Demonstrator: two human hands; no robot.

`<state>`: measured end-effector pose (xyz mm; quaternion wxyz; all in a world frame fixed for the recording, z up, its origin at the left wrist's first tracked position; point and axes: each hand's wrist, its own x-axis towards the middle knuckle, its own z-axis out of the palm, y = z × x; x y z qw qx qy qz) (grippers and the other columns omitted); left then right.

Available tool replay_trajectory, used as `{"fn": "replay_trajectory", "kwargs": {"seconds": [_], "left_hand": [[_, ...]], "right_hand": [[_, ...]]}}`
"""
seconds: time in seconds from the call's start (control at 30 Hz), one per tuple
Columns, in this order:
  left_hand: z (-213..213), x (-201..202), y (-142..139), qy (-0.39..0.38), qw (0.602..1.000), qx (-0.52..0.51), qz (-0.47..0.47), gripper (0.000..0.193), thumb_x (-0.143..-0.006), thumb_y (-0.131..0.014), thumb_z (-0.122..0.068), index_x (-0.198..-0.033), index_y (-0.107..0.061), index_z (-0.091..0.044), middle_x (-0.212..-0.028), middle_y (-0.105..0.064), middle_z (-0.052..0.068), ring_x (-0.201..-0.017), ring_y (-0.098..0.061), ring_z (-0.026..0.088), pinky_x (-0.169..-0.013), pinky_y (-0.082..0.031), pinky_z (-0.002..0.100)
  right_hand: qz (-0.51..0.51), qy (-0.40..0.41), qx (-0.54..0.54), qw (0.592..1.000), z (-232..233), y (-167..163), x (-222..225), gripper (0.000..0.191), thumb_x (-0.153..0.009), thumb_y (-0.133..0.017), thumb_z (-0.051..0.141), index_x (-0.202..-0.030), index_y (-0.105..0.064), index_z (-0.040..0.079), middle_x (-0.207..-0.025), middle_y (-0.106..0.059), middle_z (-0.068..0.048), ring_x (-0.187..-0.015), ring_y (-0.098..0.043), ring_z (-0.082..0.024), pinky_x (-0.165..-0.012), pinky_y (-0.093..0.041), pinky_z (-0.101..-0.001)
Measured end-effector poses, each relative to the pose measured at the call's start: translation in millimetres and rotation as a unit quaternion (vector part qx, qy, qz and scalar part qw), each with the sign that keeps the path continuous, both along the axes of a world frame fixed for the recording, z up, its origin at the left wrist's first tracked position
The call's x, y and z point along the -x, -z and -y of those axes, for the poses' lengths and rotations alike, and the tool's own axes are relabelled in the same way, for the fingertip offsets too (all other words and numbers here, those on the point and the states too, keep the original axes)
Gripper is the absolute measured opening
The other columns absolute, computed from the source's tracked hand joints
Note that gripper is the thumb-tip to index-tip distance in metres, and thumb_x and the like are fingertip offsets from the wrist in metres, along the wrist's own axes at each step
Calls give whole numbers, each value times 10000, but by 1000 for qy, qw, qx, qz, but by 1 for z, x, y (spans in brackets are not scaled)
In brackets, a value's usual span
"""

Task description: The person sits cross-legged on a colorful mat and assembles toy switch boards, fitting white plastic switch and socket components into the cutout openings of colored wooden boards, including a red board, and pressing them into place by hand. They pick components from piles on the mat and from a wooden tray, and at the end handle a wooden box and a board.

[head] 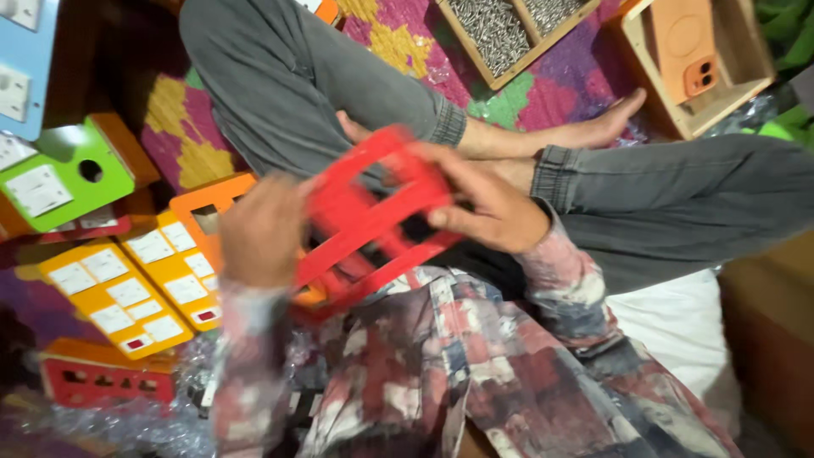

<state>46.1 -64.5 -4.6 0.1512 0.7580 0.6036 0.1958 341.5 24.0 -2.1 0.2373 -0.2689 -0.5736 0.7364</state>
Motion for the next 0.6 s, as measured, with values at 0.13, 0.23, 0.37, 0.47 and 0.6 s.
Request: {"fn": "replay_trajectory", "kwargs": {"seconds": [0.13,0.23,0.37,0.47,0.6], "left_hand": [[-96,-77,15,33,993,-23,107,235,-1019,-760,-292,-1004,-655,-82,-884,-649,83,-708,-655,300,-581,-480,392],[-147,-102,23,94,975,-67,189,384,-1069,-776,-370,-1149,-573,-53,-1034,-674,95,-900,-699,297,-743,-537,389],[-206,-141,64,131,861,190,454,596,-964,-761,-373,-1313,-492,28,-998,-696,113,-808,-713,159,-675,-599,296],[-220,-164,97,130,697,356,608,453,-1075,-690,-352,-1285,-649,48,-1128,-705,142,-966,-693,161,-866,-603,337],[-221,-164,122,92,550,434,708,642,-1096,-458,-502,-1362,-617,60,-1221,-736,157,-928,-706,157,-749,-550,287]], "right_hand": [[159,280,109,940,2,-5,-49,393,-1039,-650,125,-1370,-478,0,-1044,-694,-75,-693,-715,-177,-559,-576,-278],[114,398,34,910,-5,-6,-112,301,-1195,-633,127,-1420,-494,-17,-1134,-669,-99,-761,-697,-170,-617,-591,-292],[36,475,43,878,-16,26,-148,312,-1203,-619,128,-1441,-467,-5,-1172,-671,-118,-781,-698,-183,-626,-561,-292],[16,479,34,877,-23,47,-154,302,-1220,-624,149,-1426,-449,13,-1175,-687,-126,-729,-701,-184,-613,-564,-286],[124,460,1,879,-44,63,-153,290,-1214,-627,150,-1431,-490,14,-1116,-648,-73,-749,-657,-116,-639,-532,-236]]}}
